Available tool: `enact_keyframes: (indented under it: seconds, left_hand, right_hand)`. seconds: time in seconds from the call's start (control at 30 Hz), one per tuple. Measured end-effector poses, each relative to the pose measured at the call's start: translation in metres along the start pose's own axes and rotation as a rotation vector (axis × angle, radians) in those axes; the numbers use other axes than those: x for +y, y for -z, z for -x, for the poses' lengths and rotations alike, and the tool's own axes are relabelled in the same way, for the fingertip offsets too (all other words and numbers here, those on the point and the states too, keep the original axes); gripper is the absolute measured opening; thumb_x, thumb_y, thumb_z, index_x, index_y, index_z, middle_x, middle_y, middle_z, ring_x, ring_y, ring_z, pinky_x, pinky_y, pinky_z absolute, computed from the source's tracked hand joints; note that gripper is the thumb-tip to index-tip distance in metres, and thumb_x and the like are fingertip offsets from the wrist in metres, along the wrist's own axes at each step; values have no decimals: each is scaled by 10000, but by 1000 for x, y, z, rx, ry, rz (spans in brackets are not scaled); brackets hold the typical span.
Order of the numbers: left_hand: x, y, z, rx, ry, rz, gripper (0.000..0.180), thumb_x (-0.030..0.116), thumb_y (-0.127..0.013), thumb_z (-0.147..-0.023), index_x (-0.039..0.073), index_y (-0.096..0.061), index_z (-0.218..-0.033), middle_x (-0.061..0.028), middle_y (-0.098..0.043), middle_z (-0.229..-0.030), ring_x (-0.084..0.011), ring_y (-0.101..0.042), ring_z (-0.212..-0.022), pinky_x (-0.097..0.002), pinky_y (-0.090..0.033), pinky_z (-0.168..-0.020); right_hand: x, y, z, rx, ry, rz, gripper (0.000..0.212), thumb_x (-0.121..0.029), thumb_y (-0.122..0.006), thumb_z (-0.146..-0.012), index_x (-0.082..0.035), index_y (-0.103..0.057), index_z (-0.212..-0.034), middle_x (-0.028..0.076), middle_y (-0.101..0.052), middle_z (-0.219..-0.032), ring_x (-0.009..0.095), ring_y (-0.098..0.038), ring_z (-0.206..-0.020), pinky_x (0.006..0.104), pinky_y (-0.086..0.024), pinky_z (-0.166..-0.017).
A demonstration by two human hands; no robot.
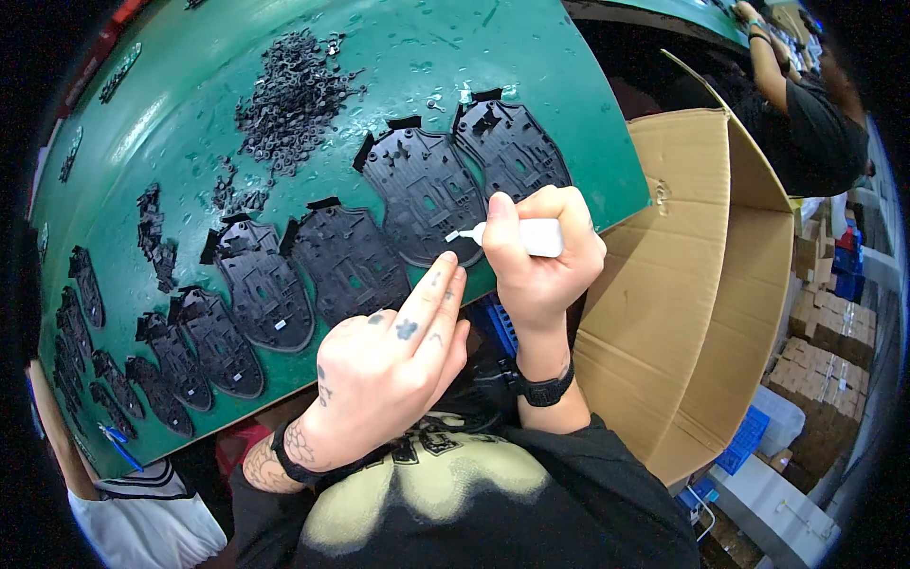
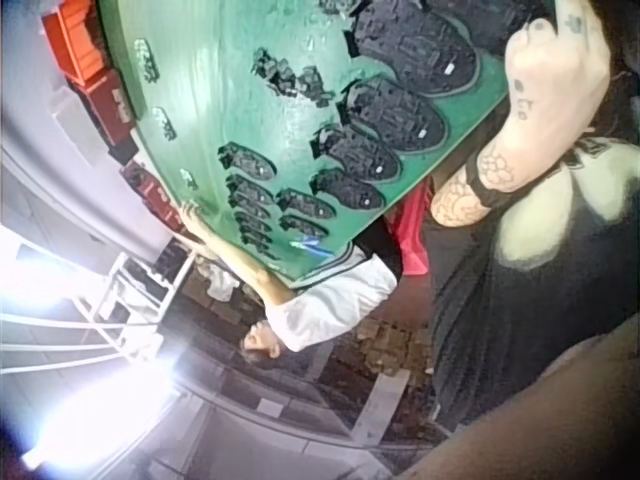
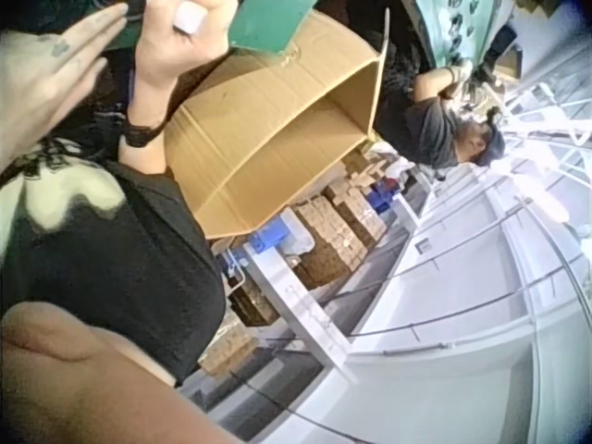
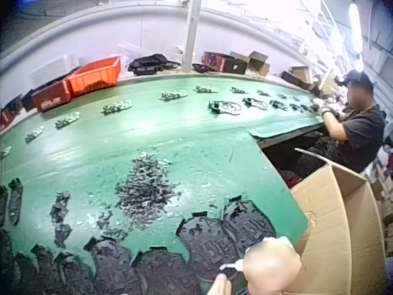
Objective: The person applies glue from a small white bottle to the bottom of black plastic mouse casings and attaches small black rubber feet. They work on multiple units sequentially, picking up a casing, applying adhesive, and pressing on the feet before moving to the next item on the green workbench.
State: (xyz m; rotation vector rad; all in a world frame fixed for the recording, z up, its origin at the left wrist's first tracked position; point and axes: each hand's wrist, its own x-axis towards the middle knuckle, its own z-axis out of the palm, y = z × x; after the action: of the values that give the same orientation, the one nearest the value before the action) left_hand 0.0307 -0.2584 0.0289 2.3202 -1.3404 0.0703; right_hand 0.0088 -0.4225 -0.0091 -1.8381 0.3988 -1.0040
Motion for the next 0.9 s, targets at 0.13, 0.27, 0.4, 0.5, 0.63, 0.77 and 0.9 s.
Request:
enact_keyframes:
  seconds: [0.13,0.27,0.4,0.5,0.63,0.77,0.9]
  left_hand:
    - [0,2,-2,-14,4,13,397,160,-707,-746,11,-677,-1113,-100,-628,-1226,-98,-569,-522,-242,-465,-514]
    - [0,2,-3,-16,19,44,399,149,-703,-747,6,-672,-1118,-101,-628,-1226,-105,-586,-544,-244,-473,-526]
    - [1,3,-5,-18,21,87,393,129,-700,-746,-5,-670,-1114,-107,-636,-1208,-119,-623,-588,-244,-490,-548]
    - [1,3,-7,-26,19,88,393,117,-700,-741,-7,-669,-1113,-106,-641,-1198,-123,-633,-603,-243,-491,-546]
    - [2,6,-8,-48,27,82,402,111,-704,-733,-2,-669,-1117,-99,-642,-1200,-125,-635,-607,-241,-485,-535]
    - [5,6,-9,-44,35,99,411,107,-708,-726,3,-669,-1122,-93,-642,-1202,-126,-636,-610,-240,-482,-531]
    - [9,8,-11,-49,43,113,419,97,-713,-718,5,-669,-1124,-92,-642,-1203,-127,-641,-620,-242,-485,-536]
  right_hand:
    - [2,5,-10,148,80,-98,224,12,-667,-799,-47,-470,-708,11,-502,-604,56,-459,-563,224,-388,-526]
    - [12,22,-35,324,-76,22,215,-17,-670,-807,-46,-481,-709,-10,-498,-654,52,-448,-580,208,-368,-544]
    - [27,34,-45,266,-83,-19,252,-65,-707,-824,-58,-490,-697,-36,-496,-631,30,-440,-574,198,-336,-511]
    - [26,30,-43,267,-52,-2,266,-58,-708,-828,-65,-482,-688,-34,-504,-624,27,-440,-561,197,-328,-506]
    - [27,30,-43,237,-51,68,284,-62,-715,-830,-69,-475,-679,-38,-489,-604,26,-444,-533,196,-320,-485]
    - [22,29,-46,250,-59,58,306,-80,-731,-832,-73,-469,-672,-44,-477,-594,21,-435,-522,198,-324,-475]
    - [23,33,-47,235,-56,99,326,-97,-739,-835,-73,-462,-664,-45,-475,-592,21,-429,-531,200,-331,-478]
